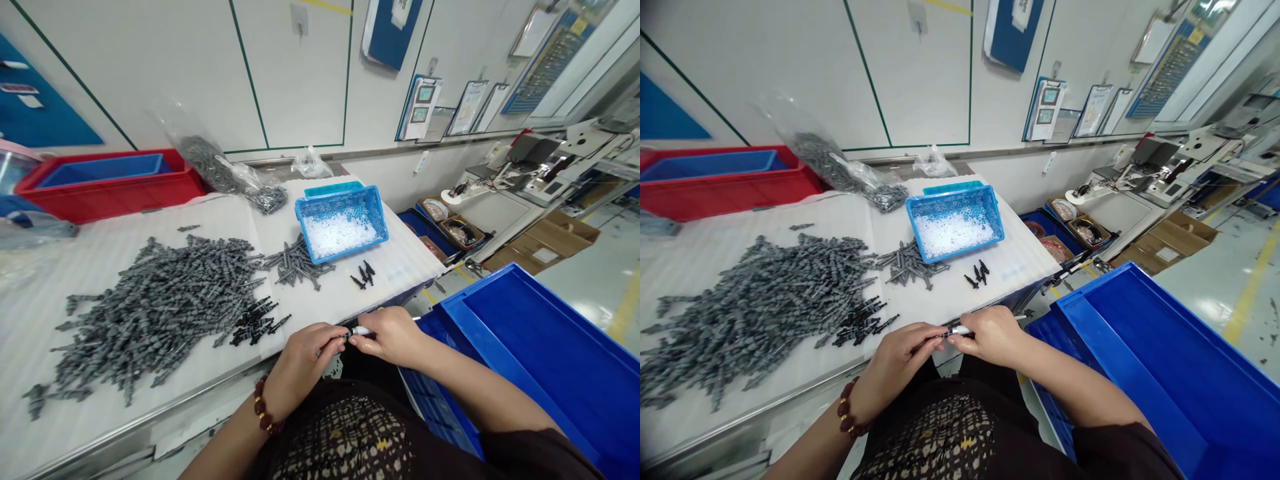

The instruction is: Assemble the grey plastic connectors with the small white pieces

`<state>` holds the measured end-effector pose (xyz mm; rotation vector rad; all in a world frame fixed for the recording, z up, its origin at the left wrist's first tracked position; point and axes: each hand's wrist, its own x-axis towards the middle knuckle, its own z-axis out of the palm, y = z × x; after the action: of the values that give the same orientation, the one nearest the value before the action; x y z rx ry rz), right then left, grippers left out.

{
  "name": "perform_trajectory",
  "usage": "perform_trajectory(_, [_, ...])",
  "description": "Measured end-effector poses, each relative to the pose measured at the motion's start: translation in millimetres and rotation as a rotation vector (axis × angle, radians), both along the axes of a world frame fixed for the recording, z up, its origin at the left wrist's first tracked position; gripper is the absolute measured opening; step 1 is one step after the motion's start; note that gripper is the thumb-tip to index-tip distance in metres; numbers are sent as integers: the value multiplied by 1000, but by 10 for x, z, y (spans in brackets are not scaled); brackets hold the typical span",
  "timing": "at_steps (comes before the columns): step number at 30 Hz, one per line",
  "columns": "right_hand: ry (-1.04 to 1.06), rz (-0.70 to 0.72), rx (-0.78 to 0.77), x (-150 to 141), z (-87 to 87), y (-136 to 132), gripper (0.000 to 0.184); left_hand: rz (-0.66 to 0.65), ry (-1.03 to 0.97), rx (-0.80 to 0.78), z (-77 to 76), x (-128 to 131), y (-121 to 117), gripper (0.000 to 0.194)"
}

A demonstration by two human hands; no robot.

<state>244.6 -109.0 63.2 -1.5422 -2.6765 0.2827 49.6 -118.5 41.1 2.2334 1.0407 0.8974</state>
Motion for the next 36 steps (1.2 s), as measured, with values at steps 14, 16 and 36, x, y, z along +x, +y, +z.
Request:
perform_trajectory(14, [128, -172, -138, 370, -70, 131, 24, 20, 59, -186, -85, 378, 637, 30])
perform_trajectory(16, [166, -178, -136, 404, -81, 137, 23, 1, 303, -34, -99, 545, 824, 31])
perform_trajectory(36, [89, -120, -93, 302, -19, 117, 20, 12, -185, -343, -41, 182, 332, 11])
